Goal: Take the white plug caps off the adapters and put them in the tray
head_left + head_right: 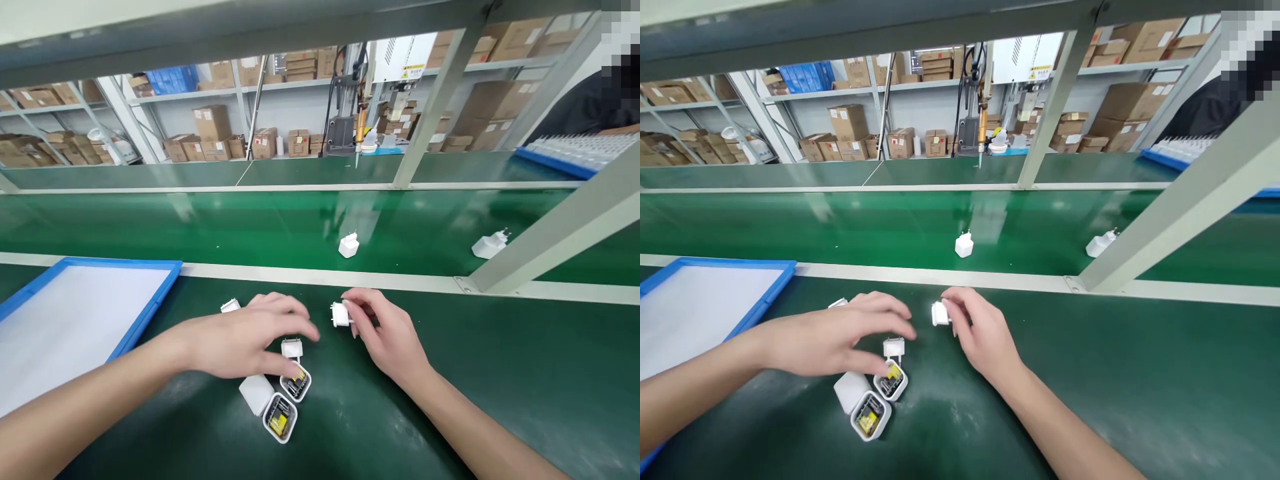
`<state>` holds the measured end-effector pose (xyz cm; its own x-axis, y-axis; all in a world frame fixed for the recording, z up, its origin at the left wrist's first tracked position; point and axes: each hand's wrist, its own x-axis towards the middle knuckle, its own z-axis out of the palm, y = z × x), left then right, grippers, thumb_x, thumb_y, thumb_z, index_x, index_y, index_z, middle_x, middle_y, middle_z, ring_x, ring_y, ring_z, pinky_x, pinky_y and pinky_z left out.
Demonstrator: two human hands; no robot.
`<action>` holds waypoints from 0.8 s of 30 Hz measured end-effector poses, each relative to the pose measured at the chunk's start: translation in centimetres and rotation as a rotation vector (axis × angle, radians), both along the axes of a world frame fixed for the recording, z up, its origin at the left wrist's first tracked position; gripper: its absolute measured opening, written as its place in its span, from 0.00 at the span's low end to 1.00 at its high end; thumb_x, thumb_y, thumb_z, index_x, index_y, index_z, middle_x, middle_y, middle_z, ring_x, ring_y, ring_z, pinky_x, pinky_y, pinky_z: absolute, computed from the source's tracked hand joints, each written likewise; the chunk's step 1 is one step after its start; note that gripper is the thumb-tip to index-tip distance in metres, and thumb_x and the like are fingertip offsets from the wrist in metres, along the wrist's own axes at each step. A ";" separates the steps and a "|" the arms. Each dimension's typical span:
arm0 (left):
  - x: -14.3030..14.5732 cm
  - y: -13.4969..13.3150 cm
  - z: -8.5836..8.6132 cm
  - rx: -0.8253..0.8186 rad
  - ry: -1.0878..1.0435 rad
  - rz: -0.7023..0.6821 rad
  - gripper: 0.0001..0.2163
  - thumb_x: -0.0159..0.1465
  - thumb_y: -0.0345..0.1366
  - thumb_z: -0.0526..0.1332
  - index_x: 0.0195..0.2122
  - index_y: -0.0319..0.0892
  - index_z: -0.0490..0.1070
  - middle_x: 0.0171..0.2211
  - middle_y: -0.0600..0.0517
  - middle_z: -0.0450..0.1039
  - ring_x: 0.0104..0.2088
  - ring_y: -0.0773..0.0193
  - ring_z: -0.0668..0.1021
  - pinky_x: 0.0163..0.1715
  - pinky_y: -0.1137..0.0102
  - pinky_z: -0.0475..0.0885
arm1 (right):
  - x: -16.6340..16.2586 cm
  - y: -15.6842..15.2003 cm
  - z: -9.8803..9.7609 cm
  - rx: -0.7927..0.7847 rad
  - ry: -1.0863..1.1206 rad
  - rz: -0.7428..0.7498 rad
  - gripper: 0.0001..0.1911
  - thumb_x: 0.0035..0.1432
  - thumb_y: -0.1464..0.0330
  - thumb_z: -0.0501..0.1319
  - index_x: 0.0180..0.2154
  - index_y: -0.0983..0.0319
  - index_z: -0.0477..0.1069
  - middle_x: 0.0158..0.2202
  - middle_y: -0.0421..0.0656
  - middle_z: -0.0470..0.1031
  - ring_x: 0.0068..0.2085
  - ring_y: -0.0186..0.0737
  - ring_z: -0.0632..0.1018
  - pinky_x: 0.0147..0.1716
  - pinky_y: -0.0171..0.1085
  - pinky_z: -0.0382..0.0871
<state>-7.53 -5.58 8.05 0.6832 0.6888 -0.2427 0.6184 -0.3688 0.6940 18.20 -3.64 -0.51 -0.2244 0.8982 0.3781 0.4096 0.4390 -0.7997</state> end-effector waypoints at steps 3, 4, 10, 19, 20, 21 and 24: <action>-0.6 0.0 -0.4 0.066 0.155 -0.175 0.13 0.65 0.38 0.68 0.50 0.57 0.77 0.64 0.51 0.66 0.69 0.46 0.59 0.64 0.54 0.59 | 0.0 0.8 0.2 -0.079 0.062 -0.006 0.13 0.72 0.58 0.55 0.41 0.60 0.69 0.23 0.37 0.73 0.21 0.37 0.77 0.24 0.36 0.75; -0.2 0.2 -0.8 0.073 0.144 -0.204 0.13 0.64 0.39 0.69 0.50 0.56 0.77 0.64 0.50 0.66 0.69 0.46 0.58 0.64 0.54 0.59 | 0.0 1.0 0.2 -0.099 0.090 -0.008 0.14 0.72 0.56 0.54 0.41 0.60 0.68 0.23 0.38 0.73 0.21 0.37 0.78 0.24 0.35 0.76; 4.4 3.0 -2.6 0.328 -0.014 -0.247 0.10 0.64 0.40 0.67 0.46 0.47 0.78 0.50 0.47 0.75 0.57 0.50 0.72 0.62 0.57 0.59 | 0.7 1.6 0.2 -0.100 0.171 -0.005 0.17 0.70 0.54 0.57 0.43 0.61 0.70 0.28 0.41 0.75 0.26 0.39 0.80 0.29 0.39 0.81; 7.1 5.8 -4.8 0.392 -0.141 0.045 0.10 0.61 0.40 0.65 0.27 0.43 0.67 0.28 0.54 0.72 0.33 0.59 0.75 0.34 0.67 0.67 | 1.6 1.1 1.0 0.107 -0.040 0.071 0.10 0.71 0.63 0.57 0.43 0.58 0.75 0.38 0.45 0.75 0.36 0.42 0.77 0.36 0.40 0.75; 7.2 5.7 -5.2 0.373 -0.162 0.075 0.10 0.61 0.40 0.64 0.27 0.44 0.65 0.29 0.54 0.72 0.33 0.59 0.75 0.34 0.67 0.67 | 1.5 1.0 1.0 0.127 -0.079 0.094 0.10 0.71 0.64 0.56 0.44 0.58 0.75 0.37 0.45 0.75 0.37 0.42 0.76 0.37 0.40 0.74; 7.3 5.6 -5.5 0.352 -0.182 0.107 0.11 0.60 0.40 0.64 0.27 0.44 0.64 0.30 0.54 0.72 0.34 0.59 0.75 0.35 0.67 0.68 | 1.3 0.9 1.0 0.144 -0.111 0.112 0.09 0.71 0.65 0.56 0.44 0.58 0.75 0.37 0.45 0.75 0.37 0.42 0.76 0.37 0.40 0.74; 7.4 5.2 -6.0 0.291 -0.198 0.171 0.10 0.59 0.40 0.64 0.30 0.45 0.62 0.35 0.51 0.73 0.40 0.55 0.75 0.38 0.65 0.69 | 1.0 0.7 0.9 0.175 -0.162 0.120 0.09 0.72 0.67 0.55 0.46 0.59 0.74 0.37 0.45 0.76 0.36 0.41 0.76 0.37 0.40 0.72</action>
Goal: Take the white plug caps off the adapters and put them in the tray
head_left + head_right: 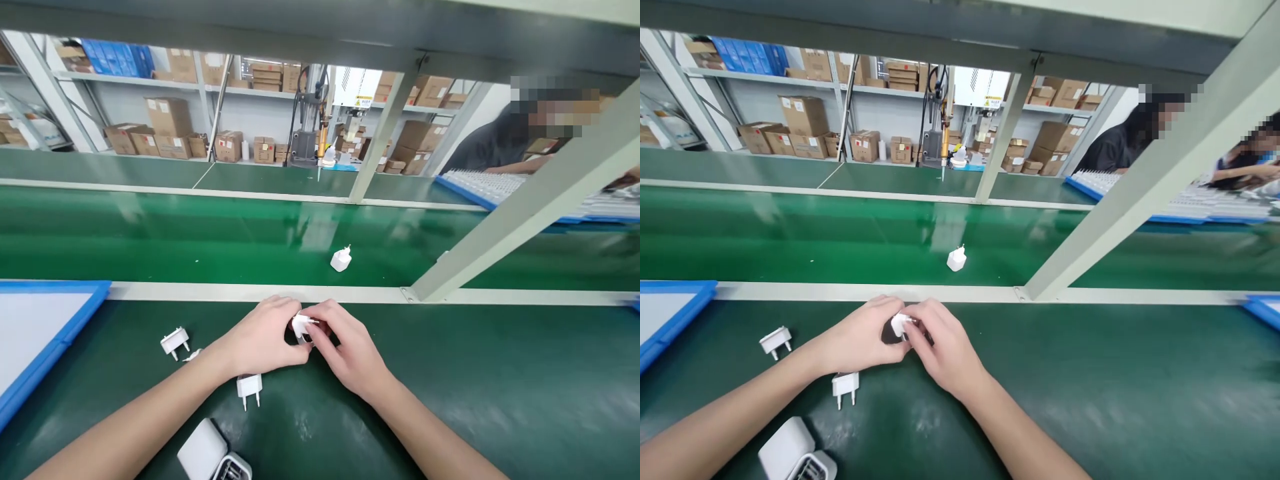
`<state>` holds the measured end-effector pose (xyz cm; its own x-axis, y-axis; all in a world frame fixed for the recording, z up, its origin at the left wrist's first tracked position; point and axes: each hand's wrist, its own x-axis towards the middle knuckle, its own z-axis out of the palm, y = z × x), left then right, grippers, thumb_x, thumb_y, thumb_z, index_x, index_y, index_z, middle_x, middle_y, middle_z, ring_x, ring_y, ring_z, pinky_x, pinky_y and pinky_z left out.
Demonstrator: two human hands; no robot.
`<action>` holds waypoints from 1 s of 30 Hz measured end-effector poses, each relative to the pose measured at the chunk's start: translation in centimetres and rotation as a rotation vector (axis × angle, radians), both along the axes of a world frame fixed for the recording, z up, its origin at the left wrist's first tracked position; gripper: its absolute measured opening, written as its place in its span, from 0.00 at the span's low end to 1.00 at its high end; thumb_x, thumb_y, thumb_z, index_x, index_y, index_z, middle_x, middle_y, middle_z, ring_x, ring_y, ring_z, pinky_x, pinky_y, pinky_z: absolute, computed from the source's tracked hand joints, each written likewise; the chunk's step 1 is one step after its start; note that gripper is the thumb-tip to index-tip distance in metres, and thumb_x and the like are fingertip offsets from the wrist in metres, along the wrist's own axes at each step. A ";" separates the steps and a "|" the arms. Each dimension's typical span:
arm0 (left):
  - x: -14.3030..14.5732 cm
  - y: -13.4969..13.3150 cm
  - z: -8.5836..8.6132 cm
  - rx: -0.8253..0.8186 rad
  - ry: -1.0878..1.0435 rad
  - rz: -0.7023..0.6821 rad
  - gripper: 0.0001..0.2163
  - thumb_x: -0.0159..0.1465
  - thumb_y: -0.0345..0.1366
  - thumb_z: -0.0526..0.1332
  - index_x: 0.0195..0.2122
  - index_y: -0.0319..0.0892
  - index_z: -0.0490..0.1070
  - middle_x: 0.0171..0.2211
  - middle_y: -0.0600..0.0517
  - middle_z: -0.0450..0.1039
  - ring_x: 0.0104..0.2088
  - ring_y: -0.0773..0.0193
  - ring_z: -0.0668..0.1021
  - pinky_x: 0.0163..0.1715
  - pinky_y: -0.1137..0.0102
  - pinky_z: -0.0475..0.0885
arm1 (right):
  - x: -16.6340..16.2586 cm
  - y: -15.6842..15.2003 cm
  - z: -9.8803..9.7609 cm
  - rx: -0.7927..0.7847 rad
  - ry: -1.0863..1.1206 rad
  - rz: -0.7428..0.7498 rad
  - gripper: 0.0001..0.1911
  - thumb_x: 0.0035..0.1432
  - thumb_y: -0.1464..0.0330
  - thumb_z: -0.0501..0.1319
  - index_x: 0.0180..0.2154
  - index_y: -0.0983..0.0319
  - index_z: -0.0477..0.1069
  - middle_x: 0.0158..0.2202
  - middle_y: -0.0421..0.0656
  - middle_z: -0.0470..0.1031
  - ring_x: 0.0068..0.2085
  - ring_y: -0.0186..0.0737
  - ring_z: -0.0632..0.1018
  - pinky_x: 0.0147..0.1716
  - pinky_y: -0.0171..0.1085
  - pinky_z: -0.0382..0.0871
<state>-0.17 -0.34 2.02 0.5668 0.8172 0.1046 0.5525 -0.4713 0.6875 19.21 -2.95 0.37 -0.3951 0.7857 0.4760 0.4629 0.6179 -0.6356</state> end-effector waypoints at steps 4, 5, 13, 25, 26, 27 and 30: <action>0.0 -0.2 0.2 -0.143 0.000 -0.026 0.09 0.63 0.42 0.61 0.43 0.47 0.66 0.35 0.53 0.73 0.36 0.56 0.75 0.31 0.67 0.66 | 0.2 0.2 0.0 0.024 0.031 -0.092 0.11 0.73 0.69 0.53 0.43 0.58 0.74 0.37 0.44 0.77 0.36 0.40 0.77 0.35 0.38 0.73; 0.1 -0.2 0.3 -0.145 0.010 -0.046 0.09 0.64 0.42 0.60 0.44 0.47 0.67 0.33 0.54 0.72 0.35 0.57 0.74 0.30 0.67 0.65 | 0.4 0.3 0.0 0.031 0.042 -0.128 0.11 0.73 0.70 0.53 0.42 0.58 0.74 0.36 0.44 0.77 0.35 0.40 0.77 0.34 0.38 0.73; 0.8 0.2 -0.9 -0.139 -0.018 -0.018 0.12 0.61 0.42 0.69 0.34 0.46 0.66 0.29 0.56 0.69 0.36 0.58 0.72 0.35 0.66 0.64 | 1.8 1.2 0.4 0.131 -0.012 -0.189 0.12 0.72 0.73 0.52 0.41 0.58 0.73 0.34 0.44 0.75 0.33 0.40 0.76 0.33 0.39 0.72; 1.3 -0.1 -1.8 -0.184 -0.063 0.074 0.18 0.57 0.48 0.69 0.31 0.45 0.59 0.33 0.53 0.72 0.38 0.53 0.73 0.32 0.66 0.65 | 0.5 0.0 0.4 -0.052 -0.193 -0.091 0.01 0.68 0.68 0.61 0.41 0.58 0.69 0.32 0.40 0.72 0.30 0.37 0.72 0.30 0.36 0.68; 1.3 -0.1 -1.8 -0.186 -0.065 0.080 0.18 0.57 0.49 0.68 0.30 0.45 0.60 0.33 0.53 0.72 0.38 0.54 0.73 0.32 0.66 0.64 | 0.6 0.0 0.4 -0.068 -0.172 -0.111 0.02 0.68 0.68 0.61 0.39 0.58 0.69 0.31 0.39 0.71 0.29 0.36 0.71 0.29 0.35 0.67; 1.3 -0.1 -1.8 -0.182 -0.063 0.083 0.18 0.57 0.48 0.68 0.30 0.45 0.59 0.32 0.53 0.71 0.38 0.54 0.73 0.31 0.67 0.64 | 0.7 -0.1 0.5 -0.073 -0.164 -0.115 0.03 0.68 0.68 0.61 0.38 0.58 0.69 0.31 0.39 0.71 0.29 0.36 0.70 0.29 0.35 0.66; 1.3 -0.1 -1.9 -0.177 -0.057 0.085 0.19 0.57 0.49 0.68 0.30 0.45 0.59 0.30 0.54 0.70 0.36 0.56 0.71 0.31 0.67 0.62 | 0.8 -0.1 0.8 -0.058 -0.202 -0.079 0.04 0.69 0.69 0.60 0.38 0.59 0.69 0.31 0.39 0.70 0.30 0.36 0.70 0.30 0.35 0.64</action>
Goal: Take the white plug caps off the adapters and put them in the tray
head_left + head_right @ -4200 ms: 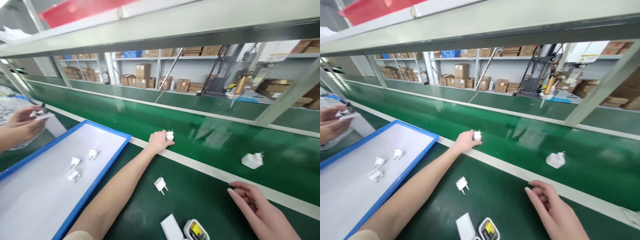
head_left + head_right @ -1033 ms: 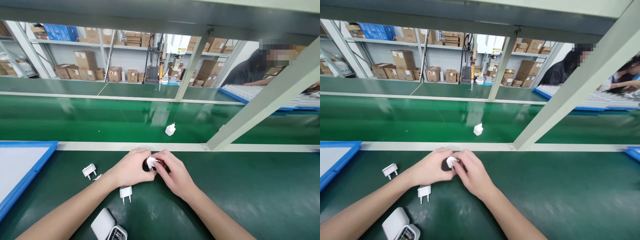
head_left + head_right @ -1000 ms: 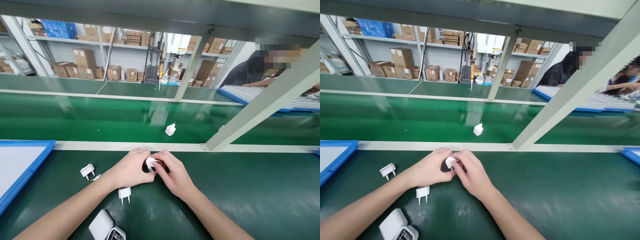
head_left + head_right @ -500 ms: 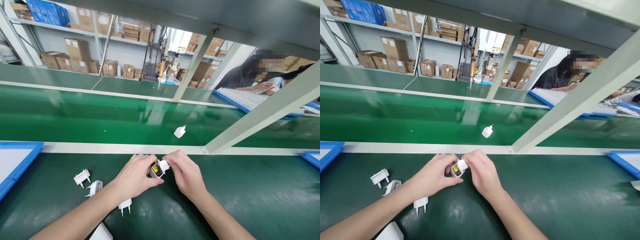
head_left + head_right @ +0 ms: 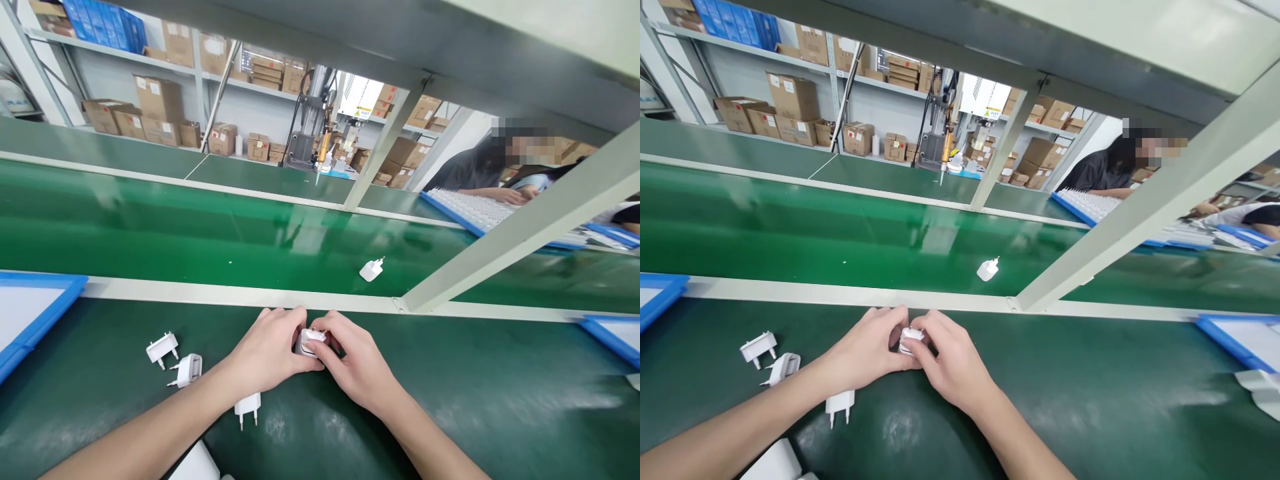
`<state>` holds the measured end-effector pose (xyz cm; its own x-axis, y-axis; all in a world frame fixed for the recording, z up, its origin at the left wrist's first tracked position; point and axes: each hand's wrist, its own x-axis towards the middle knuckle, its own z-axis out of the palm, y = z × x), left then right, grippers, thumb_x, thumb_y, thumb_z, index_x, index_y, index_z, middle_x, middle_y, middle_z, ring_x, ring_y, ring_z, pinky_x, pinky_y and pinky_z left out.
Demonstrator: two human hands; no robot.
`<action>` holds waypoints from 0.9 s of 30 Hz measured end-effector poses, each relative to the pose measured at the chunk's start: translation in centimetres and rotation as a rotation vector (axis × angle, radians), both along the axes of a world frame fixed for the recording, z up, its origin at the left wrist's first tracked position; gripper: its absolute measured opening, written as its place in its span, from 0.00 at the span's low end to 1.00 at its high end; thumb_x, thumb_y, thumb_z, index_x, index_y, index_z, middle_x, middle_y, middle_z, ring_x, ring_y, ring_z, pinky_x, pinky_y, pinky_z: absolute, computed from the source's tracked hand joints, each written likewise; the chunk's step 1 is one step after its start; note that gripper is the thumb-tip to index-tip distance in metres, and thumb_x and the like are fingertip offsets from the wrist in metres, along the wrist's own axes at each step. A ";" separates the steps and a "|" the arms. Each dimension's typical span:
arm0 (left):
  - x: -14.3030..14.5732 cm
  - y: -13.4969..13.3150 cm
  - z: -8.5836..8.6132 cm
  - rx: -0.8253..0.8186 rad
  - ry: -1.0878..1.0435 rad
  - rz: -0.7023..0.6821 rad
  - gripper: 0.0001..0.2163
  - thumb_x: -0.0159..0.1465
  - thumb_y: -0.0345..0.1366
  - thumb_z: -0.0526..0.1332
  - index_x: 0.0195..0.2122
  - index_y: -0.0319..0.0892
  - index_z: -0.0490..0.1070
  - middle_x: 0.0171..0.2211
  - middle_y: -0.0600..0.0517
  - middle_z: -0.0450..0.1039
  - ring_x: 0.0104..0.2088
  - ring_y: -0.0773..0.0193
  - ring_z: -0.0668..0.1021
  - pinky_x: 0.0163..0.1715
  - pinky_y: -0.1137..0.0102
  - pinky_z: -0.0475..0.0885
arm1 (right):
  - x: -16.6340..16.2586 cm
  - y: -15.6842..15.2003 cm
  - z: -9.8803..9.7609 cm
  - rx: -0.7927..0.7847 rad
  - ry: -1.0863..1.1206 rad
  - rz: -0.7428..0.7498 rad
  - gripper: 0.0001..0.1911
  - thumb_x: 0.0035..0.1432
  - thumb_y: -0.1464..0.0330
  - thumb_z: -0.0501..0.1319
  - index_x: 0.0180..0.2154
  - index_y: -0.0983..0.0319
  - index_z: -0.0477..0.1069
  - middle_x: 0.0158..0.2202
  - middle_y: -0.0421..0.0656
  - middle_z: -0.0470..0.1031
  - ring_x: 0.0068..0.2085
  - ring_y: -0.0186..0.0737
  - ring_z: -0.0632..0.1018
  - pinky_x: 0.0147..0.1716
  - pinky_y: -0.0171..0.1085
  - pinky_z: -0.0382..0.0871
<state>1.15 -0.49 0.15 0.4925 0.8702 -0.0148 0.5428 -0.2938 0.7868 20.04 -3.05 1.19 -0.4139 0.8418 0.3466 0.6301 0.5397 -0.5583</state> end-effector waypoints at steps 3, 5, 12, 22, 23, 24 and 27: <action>0.1 0.0 -0.2 0.000 0.004 0.010 0.19 0.57 0.50 0.68 0.30 0.45 0.58 0.30 0.54 0.69 0.35 0.56 0.69 0.30 0.67 0.60 | 0.1 0.1 0.1 0.024 -0.058 0.038 0.05 0.70 0.68 0.58 0.37 0.59 0.68 0.31 0.40 0.69 0.31 0.36 0.70 0.30 0.35 0.63; 0.2 -0.1 -0.3 0.000 0.003 0.022 0.19 0.57 0.49 0.68 0.30 0.45 0.58 0.30 0.54 0.69 0.35 0.57 0.69 0.30 0.67 0.60 | 0.1 0.2 0.0 0.055 -0.093 0.043 0.06 0.71 0.68 0.57 0.37 0.59 0.67 0.31 0.40 0.68 0.31 0.37 0.70 0.30 0.36 0.62; 0.2 -0.1 -0.1 -0.002 -0.025 0.017 0.19 0.56 0.46 0.68 0.29 0.45 0.56 0.29 0.57 0.67 0.33 0.58 0.67 0.32 0.66 0.59 | -0.1 -0.2 0.0 0.115 -0.192 0.035 0.08 0.72 0.71 0.53 0.37 0.60 0.64 0.32 0.41 0.65 0.31 0.37 0.67 0.30 0.36 0.60; 0.3 0.3 -0.1 0.026 -0.044 -0.019 0.20 0.56 0.43 0.69 0.28 0.45 0.54 0.27 0.58 0.64 0.30 0.60 0.66 0.34 0.66 0.56 | -0.7 -0.4 0.9 0.136 -0.291 0.036 0.11 0.73 0.72 0.52 0.33 0.60 0.60 0.31 0.40 0.63 0.31 0.37 0.65 0.30 0.36 0.58; 0.3 0.3 -0.1 0.029 -0.045 -0.022 0.20 0.56 0.43 0.69 0.28 0.45 0.54 0.27 0.58 0.64 0.30 0.60 0.66 0.35 0.65 0.56 | -0.7 -0.4 1.0 0.114 -0.284 0.033 0.11 0.73 0.71 0.52 0.33 0.59 0.59 0.31 0.40 0.63 0.31 0.37 0.65 0.30 0.36 0.58; 0.3 0.3 -0.2 0.032 -0.044 -0.021 0.20 0.56 0.43 0.69 0.28 0.45 0.54 0.27 0.58 0.64 0.30 0.60 0.66 0.35 0.65 0.56 | -0.7 -0.4 1.0 0.090 -0.277 0.029 0.11 0.73 0.71 0.52 0.33 0.59 0.59 0.31 0.39 0.63 0.31 0.37 0.66 0.30 0.36 0.58; 0.4 0.3 -0.2 0.030 -0.034 -0.014 0.19 0.56 0.42 0.68 0.28 0.45 0.54 0.27 0.58 0.65 0.30 0.60 0.67 0.34 0.65 0.56 | -0.7 -0.3 0.9 0.025 -0.275 0.019 0.12 0.72 0.71 0.52 0.32 0.59 0.59 0.31 0.39 0.63 0.31 0.36 0.66 0.30 0.35 0.57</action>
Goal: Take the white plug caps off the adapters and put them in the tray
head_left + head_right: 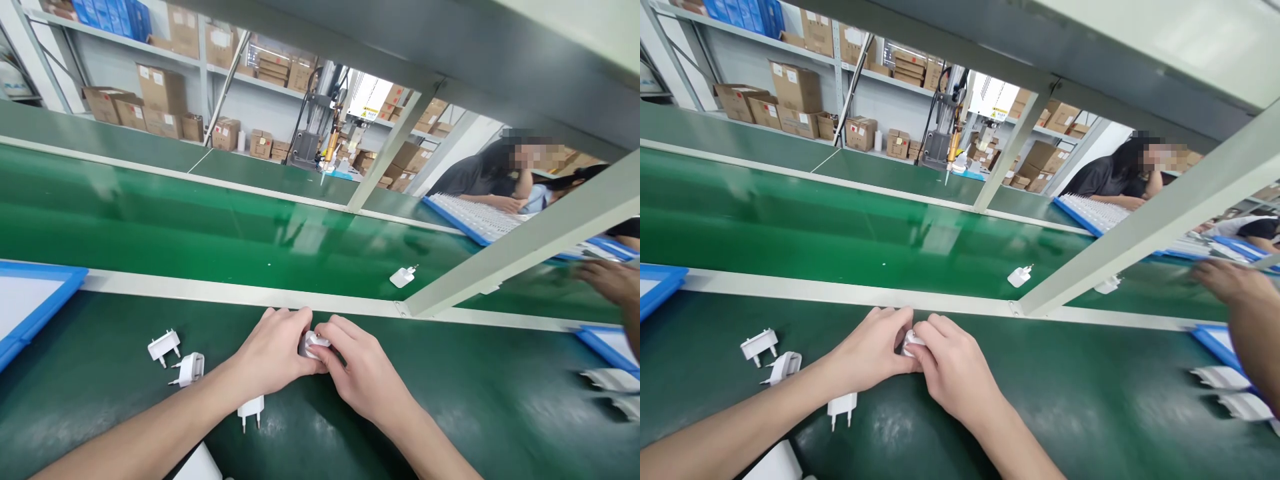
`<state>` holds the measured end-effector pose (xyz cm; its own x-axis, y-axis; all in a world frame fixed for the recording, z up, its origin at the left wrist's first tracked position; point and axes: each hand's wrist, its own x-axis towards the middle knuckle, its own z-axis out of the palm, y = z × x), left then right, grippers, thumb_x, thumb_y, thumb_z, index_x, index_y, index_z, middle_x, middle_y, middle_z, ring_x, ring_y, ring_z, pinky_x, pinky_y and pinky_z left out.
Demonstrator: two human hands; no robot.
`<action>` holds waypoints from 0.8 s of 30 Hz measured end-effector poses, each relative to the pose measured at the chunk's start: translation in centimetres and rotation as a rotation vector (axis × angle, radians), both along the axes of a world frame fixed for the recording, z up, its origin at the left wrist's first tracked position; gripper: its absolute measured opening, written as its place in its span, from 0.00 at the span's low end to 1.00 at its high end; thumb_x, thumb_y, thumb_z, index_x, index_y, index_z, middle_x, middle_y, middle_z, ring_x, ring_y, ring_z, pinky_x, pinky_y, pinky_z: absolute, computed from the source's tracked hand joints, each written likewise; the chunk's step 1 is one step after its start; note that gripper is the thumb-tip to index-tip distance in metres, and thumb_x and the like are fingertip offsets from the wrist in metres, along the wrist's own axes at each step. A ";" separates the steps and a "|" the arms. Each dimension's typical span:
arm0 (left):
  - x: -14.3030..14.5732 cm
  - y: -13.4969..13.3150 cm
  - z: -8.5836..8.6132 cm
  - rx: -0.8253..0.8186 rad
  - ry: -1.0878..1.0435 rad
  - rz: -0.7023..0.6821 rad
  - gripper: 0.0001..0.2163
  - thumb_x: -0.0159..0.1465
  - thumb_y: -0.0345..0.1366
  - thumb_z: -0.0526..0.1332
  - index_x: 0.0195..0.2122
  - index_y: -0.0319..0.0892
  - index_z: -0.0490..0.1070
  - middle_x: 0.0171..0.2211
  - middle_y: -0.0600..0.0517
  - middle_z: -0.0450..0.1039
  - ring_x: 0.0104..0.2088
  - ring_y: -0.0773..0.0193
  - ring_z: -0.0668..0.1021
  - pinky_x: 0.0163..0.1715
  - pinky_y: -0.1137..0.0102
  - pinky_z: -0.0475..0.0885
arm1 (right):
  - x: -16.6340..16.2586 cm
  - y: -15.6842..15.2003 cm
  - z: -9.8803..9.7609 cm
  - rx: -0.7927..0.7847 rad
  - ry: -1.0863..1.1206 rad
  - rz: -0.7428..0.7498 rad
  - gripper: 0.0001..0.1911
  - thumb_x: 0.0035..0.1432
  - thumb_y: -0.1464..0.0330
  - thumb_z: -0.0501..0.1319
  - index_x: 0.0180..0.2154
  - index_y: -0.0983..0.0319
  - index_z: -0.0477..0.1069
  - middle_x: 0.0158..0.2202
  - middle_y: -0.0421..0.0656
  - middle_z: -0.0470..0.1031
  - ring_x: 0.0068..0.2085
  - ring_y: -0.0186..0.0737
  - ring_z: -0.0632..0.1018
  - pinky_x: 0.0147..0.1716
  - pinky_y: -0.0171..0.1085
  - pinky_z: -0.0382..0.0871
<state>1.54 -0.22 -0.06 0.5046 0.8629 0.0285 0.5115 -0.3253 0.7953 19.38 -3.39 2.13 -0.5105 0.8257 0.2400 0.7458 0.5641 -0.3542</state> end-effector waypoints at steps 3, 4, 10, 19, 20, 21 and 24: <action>0.0 0.0 0.2 -0.001 0.005 0.002 0.18 0.56 0.42 0.68 0.29 0.45 0.54 0.27 0.57 0.65 0.31 0.60 0.67 0.34 0.65 0.57 | 0.0 0.0 -0.1 -0.037 -0.006 -0.019 0.13 0.72 0.70 0.52 0.31 0.59 0.58 0.31 0.39 0.62 0.30 0.37 0.65 0.30 0.36 0.56; 0.0 0.1 0.2 0.001 0.004 0.003 0.18 0.56 0.42 0.67 0.29 0.45 0.54 0.27 0.57 0.66 0.31 0.59 0.67 0.34 0.65 0.57 | 0.0 0.0 -0.1 -0.044 -0.003 -0.024 0.14 0.72 0.70 0.52 0.31 0.59 0.58 0.31 0.39 0.62 0.30 0.37 0.65 0.30 0.36 0.55; -0.3 -0.2 0.4 -0.012 -0.003 0.008 0.17 0.56 0.42 0.67 0.29 0.46 0.56 0.28 0.57 0.66 0.32 0.59 0.69 0.34 0.66 0.59 | 0.2 0.0 -0.7 -0.160 0.202 -0.069 0.10 0.69 0.68 0.56 0.32 0.59 0.63 0.31 0.39 0.64 0.31 0.38 0.65 0.31 0.38 0.55; -1.6 0.0 0.8 -0.262 -0.171 0.016 0.18 0.57 0.53 0.67 0.31 0.45 0.64 0.28 0.58 0.70 0.29 0.63 0.70 0.28 0.69 0.61 | 1.3 1.1 -2.7 -0.219 0.622 -0.175 0.11 0.72 0.58 0.52 0.46 0.58 0.64 0.36 0.41 0.69 0.32 0.37 0.72 0.33 0.36 0.70; -1.6 0.0 0.7 -0.263 -0.169 0.011 0.18 0.57 0.53 0.68 0.31 0.45 0.65 0.28 0.58 0.70 0.29 0.64 0.70 0.28 0.69 0.61 | 1.3 1.1 -2.6 -0.228 0.641 -0.180 0.12 0.72 0.57 0.52 0.46 0.59 0.65 0.34 0.41 0.68 0.31 0.36 0.71 0.32 0.36 0.69; -1.6 0.0 0.6 -0.249 -0.161 0.010 0.19 0.56 0.53 0.69 0.31 0.45 0.65 0.28 0.58 0.70 0.30 0.63 0.70 0.29 0.69 0.60 | 1.3 1.1 -2.5 -0.238 0.653 -0.180 0.13 0.72 0.57 0.53 0.46 0.59 0.66 0.34 0.40 0.68 0.30 0.35 0.70 0.31 0.35 0.69; -1.3 -0.1 0.2 -0.158 -0.114 0.016 0.20 0.53 0.53 0.71 0.30 0.45 0.66 0.29 0.57 0.70 0.36 0.59 0.71 0.31 0.69 0.61 | 1.0 0.9 -2.2 -0.277 0.652 -0.153 0.14 0.70 0.56 0.57 0.44 0.59 0.70 0.36 0.42 0.71 0.32 0.36 0.72 0.32 0.35 0.69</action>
